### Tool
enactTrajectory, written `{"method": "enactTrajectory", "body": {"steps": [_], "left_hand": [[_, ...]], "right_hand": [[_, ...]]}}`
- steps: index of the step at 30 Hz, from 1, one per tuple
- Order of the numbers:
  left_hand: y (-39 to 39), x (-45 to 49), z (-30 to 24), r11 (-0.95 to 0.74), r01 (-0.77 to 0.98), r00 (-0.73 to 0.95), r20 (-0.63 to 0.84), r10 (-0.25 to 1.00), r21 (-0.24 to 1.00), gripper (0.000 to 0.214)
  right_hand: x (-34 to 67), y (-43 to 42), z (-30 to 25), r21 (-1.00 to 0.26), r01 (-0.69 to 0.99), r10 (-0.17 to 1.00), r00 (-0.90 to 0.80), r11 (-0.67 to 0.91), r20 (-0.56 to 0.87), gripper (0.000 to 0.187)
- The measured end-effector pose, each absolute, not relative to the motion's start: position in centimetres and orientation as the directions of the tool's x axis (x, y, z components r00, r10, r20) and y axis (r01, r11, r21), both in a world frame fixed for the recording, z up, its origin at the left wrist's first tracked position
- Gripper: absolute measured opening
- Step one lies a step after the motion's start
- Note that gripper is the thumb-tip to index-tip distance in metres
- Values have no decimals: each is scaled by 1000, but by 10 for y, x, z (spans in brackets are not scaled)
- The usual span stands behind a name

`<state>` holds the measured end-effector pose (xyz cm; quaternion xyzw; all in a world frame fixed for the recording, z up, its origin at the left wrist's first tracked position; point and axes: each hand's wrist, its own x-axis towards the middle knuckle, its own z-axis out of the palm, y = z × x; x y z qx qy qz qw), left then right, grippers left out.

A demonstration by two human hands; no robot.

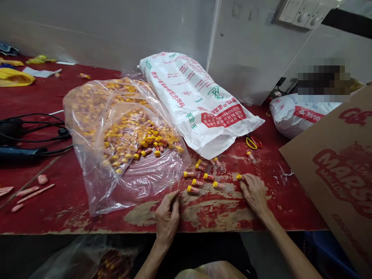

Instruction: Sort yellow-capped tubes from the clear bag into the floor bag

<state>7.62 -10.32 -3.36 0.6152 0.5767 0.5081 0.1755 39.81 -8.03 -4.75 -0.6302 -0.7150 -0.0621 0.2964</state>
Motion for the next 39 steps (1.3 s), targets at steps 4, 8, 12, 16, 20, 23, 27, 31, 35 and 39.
{"method": "enactTrajectory", "body": {"steps": [4,8,12,16,20,23,27,31,35,39], "left_hand": [[-103,76,-35,-258,550,-174,411,895,794,22],[-103,73,-35,-266,546,-154,407,900,794,21],[-102,74,-34,-269,525,-147,397,906,808,20],[-102,75,-33,-265,510,-160,393,906,818,20],[-103,74,-34,-255,486,-159,371,915,836,20],[-104,73,-34,-237,470,-182,356,917,850,20],[-105,76,-34,-193,452,-222,320,921,871,20],[-103,81,-32,-120,396,-310,256,915,910,20],[-107,87,-28,-9,202,-379,87,921,979,28],[-127,100,-21,131,-136,-257,-162,953,982,37]], "right_hand": [[348,-83,-38,-107,911,845,-318,397,429,24],[330,-83,-32,-175,901,870,-307,396,386,22],[358,-97,-7,-306,872,924,-371,382,93,22],[382,-109,19,-58,950,919,-312,308,-240,24],[375,-102,17,141,938,905,-253,315,-340,18],[363,-95,5,169,939,907,-224,298,-356,16],[360,-96,-8,176,944,913,-205,279,-352,19],[372,-102,-17,188,943,952,-241,276,-189,18],[379,-103,-22,94,921,926,-377,378,-31,20],[333,-112,-15,-307,871,919,-326,383,222,32]]}}
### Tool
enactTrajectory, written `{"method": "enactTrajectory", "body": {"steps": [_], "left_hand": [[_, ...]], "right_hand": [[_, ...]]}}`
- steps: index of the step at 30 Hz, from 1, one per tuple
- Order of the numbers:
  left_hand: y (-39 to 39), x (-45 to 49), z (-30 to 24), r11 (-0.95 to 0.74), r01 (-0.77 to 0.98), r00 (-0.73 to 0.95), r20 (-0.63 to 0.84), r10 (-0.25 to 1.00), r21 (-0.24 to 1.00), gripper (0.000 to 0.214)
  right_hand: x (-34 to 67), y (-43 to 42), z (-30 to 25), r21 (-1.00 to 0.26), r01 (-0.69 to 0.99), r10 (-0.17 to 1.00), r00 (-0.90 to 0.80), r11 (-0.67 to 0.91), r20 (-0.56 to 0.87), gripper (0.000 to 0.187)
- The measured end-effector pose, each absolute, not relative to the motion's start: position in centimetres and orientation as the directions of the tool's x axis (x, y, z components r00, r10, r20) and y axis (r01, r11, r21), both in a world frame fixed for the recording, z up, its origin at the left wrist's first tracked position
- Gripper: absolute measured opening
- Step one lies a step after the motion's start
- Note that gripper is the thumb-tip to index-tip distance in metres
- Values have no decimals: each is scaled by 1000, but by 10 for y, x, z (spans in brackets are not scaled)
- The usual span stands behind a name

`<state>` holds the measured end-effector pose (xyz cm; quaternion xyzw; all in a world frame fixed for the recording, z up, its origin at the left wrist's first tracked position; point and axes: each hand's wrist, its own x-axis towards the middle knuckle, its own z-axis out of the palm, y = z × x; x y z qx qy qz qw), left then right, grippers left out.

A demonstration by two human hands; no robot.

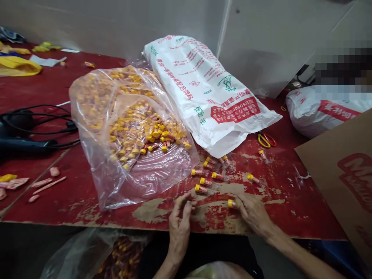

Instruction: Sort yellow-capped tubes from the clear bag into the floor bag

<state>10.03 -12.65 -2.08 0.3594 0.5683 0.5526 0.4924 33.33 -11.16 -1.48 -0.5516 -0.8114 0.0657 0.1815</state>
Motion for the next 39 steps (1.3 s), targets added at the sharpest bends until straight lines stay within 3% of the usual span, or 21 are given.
{"method": "enactTrajectory", "body": {"steps": [3,5,8,12,15,18,20,23,26,29,32,34,39], "left_hand": [[-141,115,-14,234,-406,-79,-289,954,883,40],[-146,120,-11,259,-532,-54,-338,940,806,39],[-144,116,-6,232,-662,-130,-415,901,713,33],[-138,104,1,218,-696,-179,-459,870,684,37],[-138,100,4,216,-684,-181,-449,875,696,41],[-139,101,4,251,-683,-140,-460,877,686,44],[-138,102,4,282,-688,-98,-471,877,669,45],[-136,104,3,337,-700,-32,-499,866,630,45],[-132,108,2,371,-682,-5,-512,859,630,46],[-129,111,0,369,-648,-8,-491,871,666,48],[-126,114,-1,391,-654,4,-514,858,648,43],[-126,116,-1,399,-694,27,-532,846,599,38],[-130,118,1,419,-791,156,-515,843,446,35]], "right_hand": [[276,-123,-6,-620,668,910,-263,411,319,25],[247,-123,-3,-665,577,880,-288,474,377,24],[229,-105,-9,-463,700,816,-310,543,488,29],[231,-82,-21,-147,870,822,-372,471,432,21],[245,-86,-17,-186,826,811,-432,531,396,20],[279,-97,2,-332,794,861,-481,509,168,20],[304,-99,15,-248,880,900,-431,406,-57,21],[326,-93,23,24,952,915,-285,304,-286,26],[322,-85,15,121,946,905,-244,302,-350,33],[317,-81,3,133,945,913,-245,300,-327,31],[324,-82,-5,79,950,921,-269,302,-282,28],[328,-88,-9,-25,959,936,-281,282,-210,28],[290,-113,-14,-509,800,948,-250,317,196,32]]}}
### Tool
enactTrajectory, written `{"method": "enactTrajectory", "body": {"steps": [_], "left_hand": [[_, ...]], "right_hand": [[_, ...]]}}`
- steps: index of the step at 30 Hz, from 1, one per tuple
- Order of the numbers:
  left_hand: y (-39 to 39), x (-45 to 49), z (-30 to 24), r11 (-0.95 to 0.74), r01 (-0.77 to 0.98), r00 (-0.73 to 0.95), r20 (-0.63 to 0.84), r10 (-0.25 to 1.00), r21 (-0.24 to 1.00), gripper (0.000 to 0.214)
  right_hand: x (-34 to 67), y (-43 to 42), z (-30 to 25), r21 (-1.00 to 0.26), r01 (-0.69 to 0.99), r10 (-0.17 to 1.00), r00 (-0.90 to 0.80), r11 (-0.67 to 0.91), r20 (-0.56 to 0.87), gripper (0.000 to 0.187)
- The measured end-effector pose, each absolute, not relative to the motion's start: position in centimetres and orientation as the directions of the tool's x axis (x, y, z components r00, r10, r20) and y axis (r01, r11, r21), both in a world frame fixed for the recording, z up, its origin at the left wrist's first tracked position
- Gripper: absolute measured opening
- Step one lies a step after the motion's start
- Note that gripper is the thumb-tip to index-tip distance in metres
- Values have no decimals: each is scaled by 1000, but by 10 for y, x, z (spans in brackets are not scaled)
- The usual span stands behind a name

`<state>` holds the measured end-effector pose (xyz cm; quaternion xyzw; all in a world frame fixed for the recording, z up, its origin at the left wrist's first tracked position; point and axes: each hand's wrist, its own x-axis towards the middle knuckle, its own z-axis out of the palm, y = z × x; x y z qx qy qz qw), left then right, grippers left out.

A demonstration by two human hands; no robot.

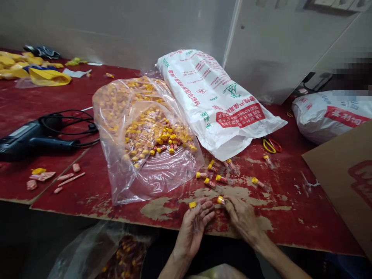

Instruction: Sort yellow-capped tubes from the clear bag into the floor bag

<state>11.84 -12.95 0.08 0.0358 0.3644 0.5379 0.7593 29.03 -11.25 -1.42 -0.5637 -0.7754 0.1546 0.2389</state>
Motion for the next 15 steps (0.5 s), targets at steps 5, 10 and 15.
{"method": "enactTrajectory", "body": {"steps": [5,10,15], "left_hand": [[-131,114,-1,408,-827,159,-537,829,386,22],[-135,110,-2,386,-802,93,-543,834,456,32],[-139,110,-3,349,-800,78,-492,867,489,33]], "right_hand": [[244,-107,-7,-527,692,853,-265,493,451,28],[244,-67,-12,-118,941,885,-247,316,394,15],[255,-73,-17,-167,886,869,-362,433,337,17]]}}
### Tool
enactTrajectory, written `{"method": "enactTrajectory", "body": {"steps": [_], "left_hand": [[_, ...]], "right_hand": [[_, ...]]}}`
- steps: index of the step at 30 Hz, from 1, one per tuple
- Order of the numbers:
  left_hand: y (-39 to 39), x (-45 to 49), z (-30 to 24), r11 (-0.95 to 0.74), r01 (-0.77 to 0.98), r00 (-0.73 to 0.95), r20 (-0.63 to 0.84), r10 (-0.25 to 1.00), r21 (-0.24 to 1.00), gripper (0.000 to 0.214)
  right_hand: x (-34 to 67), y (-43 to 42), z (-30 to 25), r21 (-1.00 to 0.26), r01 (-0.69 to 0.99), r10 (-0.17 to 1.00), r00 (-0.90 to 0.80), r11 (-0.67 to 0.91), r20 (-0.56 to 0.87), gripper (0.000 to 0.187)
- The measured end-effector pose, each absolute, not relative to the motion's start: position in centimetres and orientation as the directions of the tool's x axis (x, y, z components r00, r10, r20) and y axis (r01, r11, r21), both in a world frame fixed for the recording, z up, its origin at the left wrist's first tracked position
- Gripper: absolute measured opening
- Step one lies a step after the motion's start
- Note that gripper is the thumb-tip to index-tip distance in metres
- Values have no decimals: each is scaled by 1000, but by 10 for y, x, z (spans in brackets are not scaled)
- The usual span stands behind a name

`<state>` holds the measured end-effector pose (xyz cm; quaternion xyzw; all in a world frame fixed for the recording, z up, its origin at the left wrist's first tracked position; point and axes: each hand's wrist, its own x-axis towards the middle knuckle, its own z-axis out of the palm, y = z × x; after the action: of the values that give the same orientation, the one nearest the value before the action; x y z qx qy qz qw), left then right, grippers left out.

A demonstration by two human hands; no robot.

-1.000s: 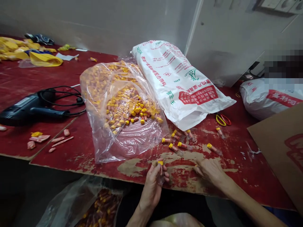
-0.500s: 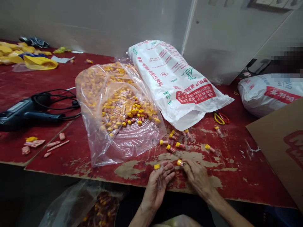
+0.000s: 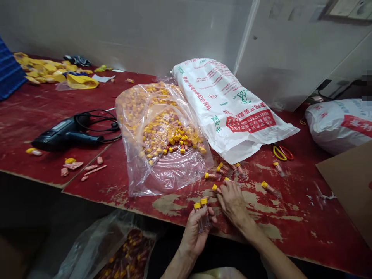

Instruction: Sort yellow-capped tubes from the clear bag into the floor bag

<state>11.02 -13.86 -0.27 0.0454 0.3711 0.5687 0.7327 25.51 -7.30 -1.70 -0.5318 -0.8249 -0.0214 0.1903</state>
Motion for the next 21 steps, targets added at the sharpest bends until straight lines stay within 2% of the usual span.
{"method": "enactTrajectory", "body": {"steps": [2,3,4,6,9,13,18,21], "left_hand": [[-139,110,-4,358,-795,86,-493,866,489,32],[-139,110,-4,358,-795,87,-492,866,490,33],[-138,110,-4,356,-795,84,-492,867,491,35],[-137,111,-4,354,-793,77,-495,866,495,39],[-136,112,-3,369,-785,73,-517,853,497,42],[-135,112,-1,390,-781,85,-535,841,487,44],[-130,116,-2,389,-796,118,-511,852,464,25],[-130,114,-5,372,-834,142,-493,858,407,16]], "right_hand": [[271,-82,-6,-289,839,885,-413,461,213,20],[280,-85,2,-307,840,894,-431,447,124,22],[289,-86,10,-281,864,903,-428,418,27,24],[302,-84,23,-135,922,912,-381,363,-150,28],[304,-78,28,54,934,897,-322,354,-302,28],[291,-73,14,99,922,883,-322,375,-342,31],[288,-71,13,41,927,868,-332,372,-369,29],[293,-73,8,-34,937,897,-342,347,-281,27]]}}
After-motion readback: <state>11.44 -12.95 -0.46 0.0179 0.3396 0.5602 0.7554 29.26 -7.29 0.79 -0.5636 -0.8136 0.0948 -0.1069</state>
